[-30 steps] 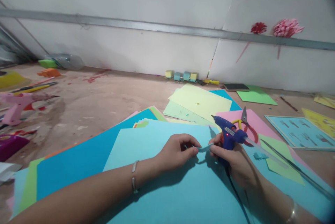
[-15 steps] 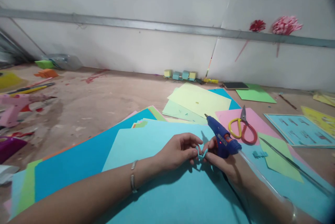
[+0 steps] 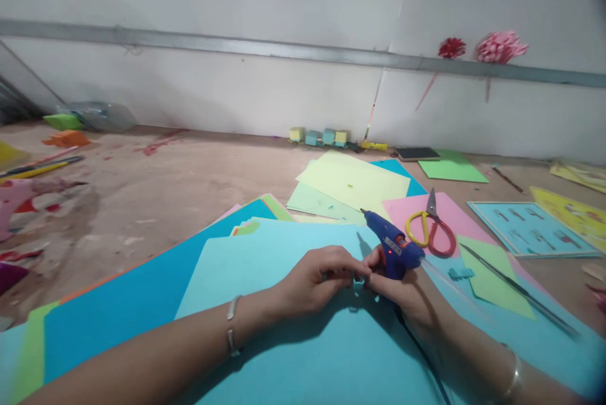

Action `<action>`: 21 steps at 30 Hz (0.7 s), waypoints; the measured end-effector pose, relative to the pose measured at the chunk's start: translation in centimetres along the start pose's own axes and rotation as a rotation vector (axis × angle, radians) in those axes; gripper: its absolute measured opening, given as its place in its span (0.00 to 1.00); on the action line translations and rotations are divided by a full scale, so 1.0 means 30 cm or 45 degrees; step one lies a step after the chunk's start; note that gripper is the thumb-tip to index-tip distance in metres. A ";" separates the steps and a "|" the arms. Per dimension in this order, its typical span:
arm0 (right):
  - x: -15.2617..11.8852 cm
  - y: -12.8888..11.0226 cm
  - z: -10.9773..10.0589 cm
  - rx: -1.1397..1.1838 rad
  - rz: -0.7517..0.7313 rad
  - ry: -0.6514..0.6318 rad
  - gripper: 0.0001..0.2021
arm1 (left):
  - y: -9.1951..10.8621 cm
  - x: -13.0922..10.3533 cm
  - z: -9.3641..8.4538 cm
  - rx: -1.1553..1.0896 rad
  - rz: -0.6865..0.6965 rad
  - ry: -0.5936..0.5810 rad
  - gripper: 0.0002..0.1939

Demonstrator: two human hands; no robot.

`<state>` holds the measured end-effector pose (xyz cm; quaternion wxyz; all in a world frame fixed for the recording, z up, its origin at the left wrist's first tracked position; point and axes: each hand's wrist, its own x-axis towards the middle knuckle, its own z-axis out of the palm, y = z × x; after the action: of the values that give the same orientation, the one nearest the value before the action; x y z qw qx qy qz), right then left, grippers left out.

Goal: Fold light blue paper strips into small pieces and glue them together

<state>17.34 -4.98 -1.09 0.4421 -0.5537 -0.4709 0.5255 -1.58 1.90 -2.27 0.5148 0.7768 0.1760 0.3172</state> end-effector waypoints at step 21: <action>-0.110 -0.196 -0.775 -1.490 0.031 0.828 0.17 | 0.037 0.031 -0.023 -1.562 -0.946 0.357 0.15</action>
<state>40.19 -7.14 6.56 0.1823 -0.8377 -0.5148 -0.0051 -1.42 2.47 -0.78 0.9037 0.1896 0.2828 0.2594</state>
